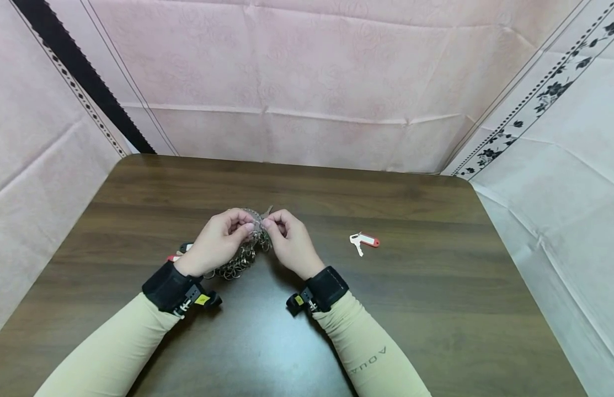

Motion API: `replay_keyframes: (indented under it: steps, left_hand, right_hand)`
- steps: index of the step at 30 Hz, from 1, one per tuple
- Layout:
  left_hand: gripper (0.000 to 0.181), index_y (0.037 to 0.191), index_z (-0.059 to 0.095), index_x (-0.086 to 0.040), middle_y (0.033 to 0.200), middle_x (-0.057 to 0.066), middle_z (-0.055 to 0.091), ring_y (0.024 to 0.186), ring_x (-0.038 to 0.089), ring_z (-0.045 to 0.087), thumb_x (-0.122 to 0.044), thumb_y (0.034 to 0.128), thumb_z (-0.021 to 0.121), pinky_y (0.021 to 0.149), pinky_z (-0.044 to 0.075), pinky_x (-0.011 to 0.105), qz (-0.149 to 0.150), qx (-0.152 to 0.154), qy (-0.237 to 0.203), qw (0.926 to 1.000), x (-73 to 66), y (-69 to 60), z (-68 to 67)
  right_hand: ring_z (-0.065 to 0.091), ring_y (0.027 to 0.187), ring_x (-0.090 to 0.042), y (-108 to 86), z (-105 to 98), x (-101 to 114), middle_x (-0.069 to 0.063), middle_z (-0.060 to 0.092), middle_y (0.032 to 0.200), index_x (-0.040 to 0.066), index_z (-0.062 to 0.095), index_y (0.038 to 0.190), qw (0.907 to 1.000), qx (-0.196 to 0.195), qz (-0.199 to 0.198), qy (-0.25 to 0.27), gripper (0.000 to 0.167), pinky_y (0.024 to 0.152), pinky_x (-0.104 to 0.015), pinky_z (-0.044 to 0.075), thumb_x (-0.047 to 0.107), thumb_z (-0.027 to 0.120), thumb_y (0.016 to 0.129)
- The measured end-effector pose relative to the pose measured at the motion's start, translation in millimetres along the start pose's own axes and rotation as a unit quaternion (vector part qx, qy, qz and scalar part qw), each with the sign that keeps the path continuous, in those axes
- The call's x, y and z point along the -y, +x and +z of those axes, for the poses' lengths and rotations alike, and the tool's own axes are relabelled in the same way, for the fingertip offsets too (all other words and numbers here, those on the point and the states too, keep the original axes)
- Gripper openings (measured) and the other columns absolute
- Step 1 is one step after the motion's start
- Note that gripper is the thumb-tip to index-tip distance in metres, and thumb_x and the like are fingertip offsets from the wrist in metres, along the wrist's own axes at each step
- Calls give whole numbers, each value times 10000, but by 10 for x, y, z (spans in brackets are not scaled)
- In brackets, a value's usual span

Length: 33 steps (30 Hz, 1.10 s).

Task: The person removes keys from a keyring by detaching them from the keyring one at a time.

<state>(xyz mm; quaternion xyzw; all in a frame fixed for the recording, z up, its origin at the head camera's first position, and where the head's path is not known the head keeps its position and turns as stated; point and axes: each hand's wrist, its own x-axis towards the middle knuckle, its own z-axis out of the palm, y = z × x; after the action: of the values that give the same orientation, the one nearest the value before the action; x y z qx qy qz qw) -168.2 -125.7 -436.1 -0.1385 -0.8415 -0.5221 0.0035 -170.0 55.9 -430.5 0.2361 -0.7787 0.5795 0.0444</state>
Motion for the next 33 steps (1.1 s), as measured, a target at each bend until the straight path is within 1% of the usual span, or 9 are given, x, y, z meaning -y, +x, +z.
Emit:
replay_keyframes:
  steps: [4, 8, 12, 17, 21, 26, 28, 30, 33]
  left_hand:
    - [80, 1020, 628, -43, 882, 64, 632, 788, 183, 632, -64, 973, 566, 716, 524, 315, 59, -160, -222, 9996, 8, 3, 21]
    - [73, 1007, 633, -34, 888, 68, 633, 786, 205, 648, -46, 964, 575, 706, 534, 302, 211, -187, -298, 9992, 8, 0, 31]
    - [62, 992, 633, -21, 888, 61, 626, 781, 206, 652, -42, 958, 586, 688, 537, 286, 397, -156, -161, 9990, 6, -9, 33]
    - [54, 982, 633, -23, 884, 59, 625, 763, 178, 660, -47, 954, 594, 671, 539, 263, 476, -157, 24, 9987, -5, -16, 37]
    - [40, 973, 638, -52, 869, 39, 628, 746, 151, 651, -61, 949, 607, 663, 535, 272, 524, -219, 201, 9982, -17, -23, 35]
    - [54, 983, 647, -71, 836, 13, 618, 735, 133, 595, -93, 947, 613, 664, 502, 303, 468, -246, 318, 9981, -12, -11, 47]
    - [90, 1002, 659, -53, 839, 9, 625, 751, 134, 590, -102, 937, 623, 679, 500, 312, 420, -166, 305, 9985, -11, -5, 49]
    - [103, 1005, 672, -53, 847, -4, 637, 770, 129, 591, -103, 920, 642, 697, 499, 312, 386, -68, 331, 9987, -2, -1, 43]
    - [71, 979, 673, -59, 845, 6, 647, 776, 141, 607, -81, 914, 653, 711, 507, 325, 284, 90, 241, 9993, -10, -12, 23]
  right_hand:
    - [423, 493, -70, 3, -3, 5, -80, 521, 668, -64, 578, 948, 9996, 30, 223, 173, 117, 486, -226, 365, 38, 534, 984]
    - [413, 491, -83, 2, -3, 11, -108, 520, 671, -67, 573, 955, 9987, 39, 405, 296, 121, 483, -224, 356, 43, 532, 986]
    - [417, 502, -85, 5, -3, 1, -203, 538, 703, -70, 570, 961, 9975, 61, 549, 442, 126, 491, -218, 357, 48, 531, 988]
    - [402, 484, -80, 14, -4, -17, -239, 523, 712, -69, 571, 961, 9955, 72, 711, 620, 132, 477, -214, 347, 54, 531, 989]
    - [393, 461, -78, 20, 1, -23, -262, 511, 720, -66, 573, 961, 9942, 52, 801, 714, 137, 466, -216, 345, 63, 534, 990]
    - [443, 554, -72, 21, 10, -12, -291, 547, 785, -76, 573, 961, 9951, -59, 739, 649, 154, 523, -215, 374, 69, 531, 993]
    - [458, 581, -74, 19, 14, -1, -282, 555, 783, -77, 573, 959, 9960, -102, 674, 579, 158, 536, -215, 381, 72, 531, 993]
    - [453, 571, -80, 14, 15, 12, -255, 553, 753, -72, 574, 955, 9971, -119, 587, 468, 155, 530, -216, 378, 74, 534, 992]
    - [436, 559, -76, 8, 16, 25, -187, 544, 718, -53, 582, 945, 9988, -63, 414, 252, 138, 528, -219, 369, 74, 546, 985]
